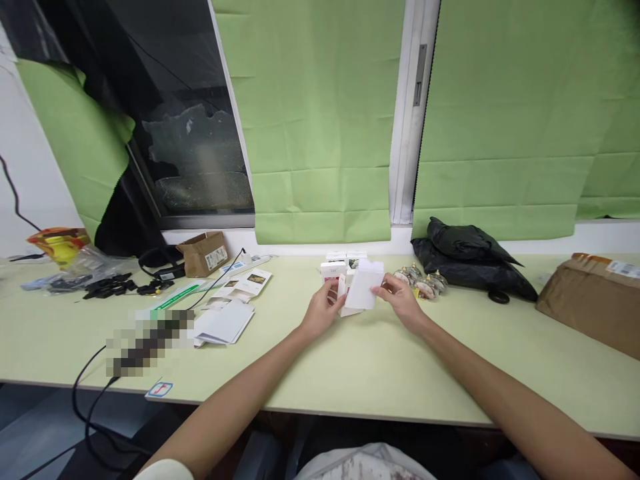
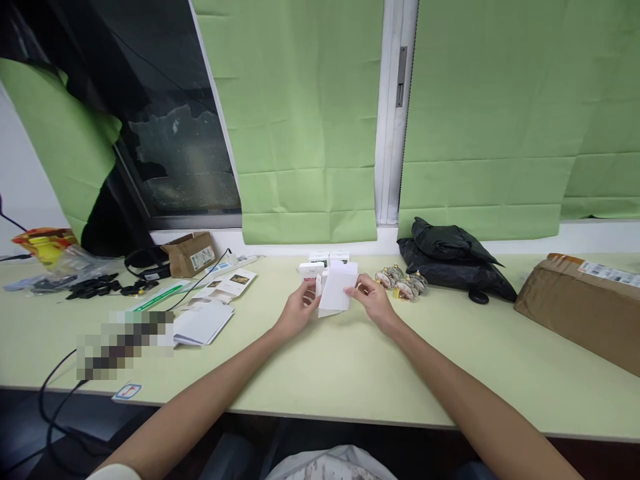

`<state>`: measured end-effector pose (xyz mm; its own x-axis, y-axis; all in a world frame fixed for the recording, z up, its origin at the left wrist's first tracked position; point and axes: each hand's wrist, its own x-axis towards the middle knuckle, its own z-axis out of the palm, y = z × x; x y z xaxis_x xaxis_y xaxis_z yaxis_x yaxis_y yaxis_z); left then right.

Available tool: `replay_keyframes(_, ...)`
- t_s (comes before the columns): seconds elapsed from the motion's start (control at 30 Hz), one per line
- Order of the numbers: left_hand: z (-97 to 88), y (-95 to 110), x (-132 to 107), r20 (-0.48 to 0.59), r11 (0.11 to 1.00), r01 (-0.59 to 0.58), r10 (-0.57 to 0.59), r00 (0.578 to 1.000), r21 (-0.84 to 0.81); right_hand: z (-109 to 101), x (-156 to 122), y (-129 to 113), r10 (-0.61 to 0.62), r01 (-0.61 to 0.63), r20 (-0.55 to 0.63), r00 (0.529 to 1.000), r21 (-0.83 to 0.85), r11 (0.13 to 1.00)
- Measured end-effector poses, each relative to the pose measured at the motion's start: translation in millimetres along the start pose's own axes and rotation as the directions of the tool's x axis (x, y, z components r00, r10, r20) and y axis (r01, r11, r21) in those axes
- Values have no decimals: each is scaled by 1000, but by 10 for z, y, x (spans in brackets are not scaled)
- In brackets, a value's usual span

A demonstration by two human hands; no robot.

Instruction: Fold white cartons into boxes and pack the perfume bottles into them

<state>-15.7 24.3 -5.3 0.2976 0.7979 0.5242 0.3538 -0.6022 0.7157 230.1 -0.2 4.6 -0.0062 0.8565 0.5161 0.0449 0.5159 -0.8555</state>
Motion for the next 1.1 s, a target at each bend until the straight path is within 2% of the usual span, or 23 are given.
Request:
replay_keyframes(0.07,-16,41,-21,-14,996,-50,51,999,80,-23,17,-41,85,-85,10,996,215,973)
replay_keyframes(0.17,-33,71,-46,-23,968,-161,168,985,191,-71,36,-80,174,-153,0,985,476,866)
replay_keyframes(0.23,-42,71,-55,4,939,-227,234,972,259,-108,50,-80,218,-170,-14,976,578,798)
replay_keyframes(0.3,-48,68,-59,58,916,-275,270,961,292,-138,63,-64,245,-178,-25,969,618,766)
replay_keyframes(0.47,-56,87,-62,137,905,-329,302,943,270,-152,78,-26,242,-191,-25,970,539,820)
replay_keyframes(0.67,-28,60,-55,92,940,-272,258,962,207,-129,79,-16,143,-132,-16,990,288,949)
replay_keyframes(0.97,-9,25,-48,76,977,-199,194,978,72,-122,87,17,-3,10,-46,999,142,990)
replay_keyframes(1.1,-25,58,-57,105,973,-209,199,974,97,-116,72,4,-63,64,-46,997,5,998)
